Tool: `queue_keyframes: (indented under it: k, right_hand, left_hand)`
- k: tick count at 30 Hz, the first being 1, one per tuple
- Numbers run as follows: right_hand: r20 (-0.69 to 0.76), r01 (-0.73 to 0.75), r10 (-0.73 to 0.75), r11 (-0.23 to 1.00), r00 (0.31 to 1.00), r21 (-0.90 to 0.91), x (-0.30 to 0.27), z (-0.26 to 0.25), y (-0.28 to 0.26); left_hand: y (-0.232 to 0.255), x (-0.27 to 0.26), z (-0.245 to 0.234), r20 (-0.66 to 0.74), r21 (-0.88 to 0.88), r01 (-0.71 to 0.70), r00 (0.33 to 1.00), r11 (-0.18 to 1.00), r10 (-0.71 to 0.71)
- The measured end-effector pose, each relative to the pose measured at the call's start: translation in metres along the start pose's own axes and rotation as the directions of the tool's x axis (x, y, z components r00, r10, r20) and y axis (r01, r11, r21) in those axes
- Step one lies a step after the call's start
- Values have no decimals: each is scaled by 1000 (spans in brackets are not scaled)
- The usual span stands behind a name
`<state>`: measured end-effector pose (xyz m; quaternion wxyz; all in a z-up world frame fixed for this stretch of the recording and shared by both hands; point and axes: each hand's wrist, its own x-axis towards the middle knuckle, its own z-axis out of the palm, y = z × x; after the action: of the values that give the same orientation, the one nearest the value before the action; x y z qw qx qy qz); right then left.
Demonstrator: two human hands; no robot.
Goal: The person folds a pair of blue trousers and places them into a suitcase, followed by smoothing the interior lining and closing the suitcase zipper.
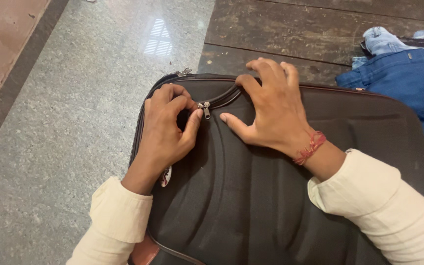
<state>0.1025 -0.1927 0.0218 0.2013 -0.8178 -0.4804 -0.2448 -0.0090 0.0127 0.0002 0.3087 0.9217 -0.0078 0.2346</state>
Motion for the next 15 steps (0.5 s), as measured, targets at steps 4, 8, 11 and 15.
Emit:
queue_keyframes:
  k: [4, 8, 11, 15]
  right_hand:
    - [186, -178, 138, 959, 973, 218, -3, 7, 4]
    - [198, -203, 160, 953, 967, 223, 0, 3, 0]
    - [-57, 31, -26, 996, 998, 81, 5, -16, -11]
    - [-243, 534, -476, 733, 845, 420, -13, -53, -39]
  left_hand:
    - [2, 9, 6, -18, -5, -42, 999, 999, 42]
    - [7, 12, 6, 32, 6, -143, 989, 990, 142]
    - [4, 21, 1, 56, -61, -89, 994, 994, 92]
    - [-16, 30, -1, -2, -114, 168, 986, 979, -169]
